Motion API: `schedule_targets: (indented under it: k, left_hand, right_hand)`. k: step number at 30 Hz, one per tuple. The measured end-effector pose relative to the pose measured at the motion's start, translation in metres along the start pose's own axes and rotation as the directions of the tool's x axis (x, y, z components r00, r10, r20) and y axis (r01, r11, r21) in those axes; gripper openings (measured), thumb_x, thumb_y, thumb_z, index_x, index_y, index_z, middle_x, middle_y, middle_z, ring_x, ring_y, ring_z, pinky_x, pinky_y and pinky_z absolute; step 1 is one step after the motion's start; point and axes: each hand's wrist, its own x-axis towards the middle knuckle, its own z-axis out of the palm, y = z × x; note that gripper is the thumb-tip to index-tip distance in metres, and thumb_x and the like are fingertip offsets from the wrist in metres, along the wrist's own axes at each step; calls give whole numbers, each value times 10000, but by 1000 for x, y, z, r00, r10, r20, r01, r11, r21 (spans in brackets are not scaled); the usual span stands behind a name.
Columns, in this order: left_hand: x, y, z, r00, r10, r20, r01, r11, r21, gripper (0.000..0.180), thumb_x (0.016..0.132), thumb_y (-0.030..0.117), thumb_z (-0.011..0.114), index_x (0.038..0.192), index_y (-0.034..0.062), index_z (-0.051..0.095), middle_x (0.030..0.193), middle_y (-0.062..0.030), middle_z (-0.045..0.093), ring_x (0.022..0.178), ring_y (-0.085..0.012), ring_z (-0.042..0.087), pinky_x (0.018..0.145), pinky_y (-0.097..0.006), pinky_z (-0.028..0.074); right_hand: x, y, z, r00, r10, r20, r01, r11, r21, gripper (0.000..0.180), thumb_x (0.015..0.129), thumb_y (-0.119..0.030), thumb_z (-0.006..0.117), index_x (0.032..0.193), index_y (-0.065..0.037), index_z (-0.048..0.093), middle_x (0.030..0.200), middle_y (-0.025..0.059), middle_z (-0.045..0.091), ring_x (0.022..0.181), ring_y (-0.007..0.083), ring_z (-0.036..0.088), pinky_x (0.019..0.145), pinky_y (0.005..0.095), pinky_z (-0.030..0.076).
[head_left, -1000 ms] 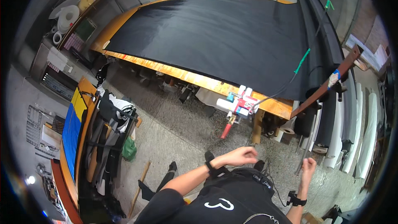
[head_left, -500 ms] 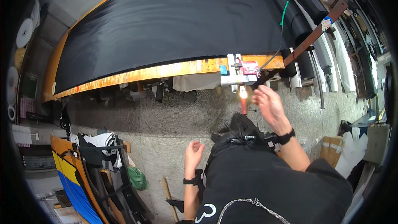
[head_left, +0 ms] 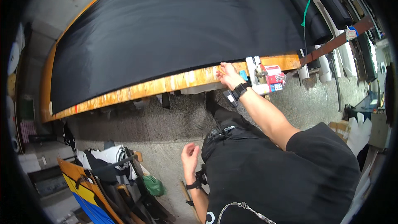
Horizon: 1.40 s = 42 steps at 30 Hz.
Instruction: Pulling a large sheet of black leather across a cutting table and using a sliding blade to cut it to size.
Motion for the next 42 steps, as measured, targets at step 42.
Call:
schedule_targets:
  k: [42]
  left_hand:
    - [453, 133, -95, 803, -303, 514, 592, 506, -627, 435, 930, 263, 721, 1257, 14, 578, 1251, -194, 639, 1149, -300, 632, 1008, -382, 512]
  right_hand:
    - [103, -51, -4, 938, -179, -296, 166, 984, -68, 91, 948, -137, 634, 976, -58, 598, 858, 112, 675, 724, 254, 647, 649, 327, 585]
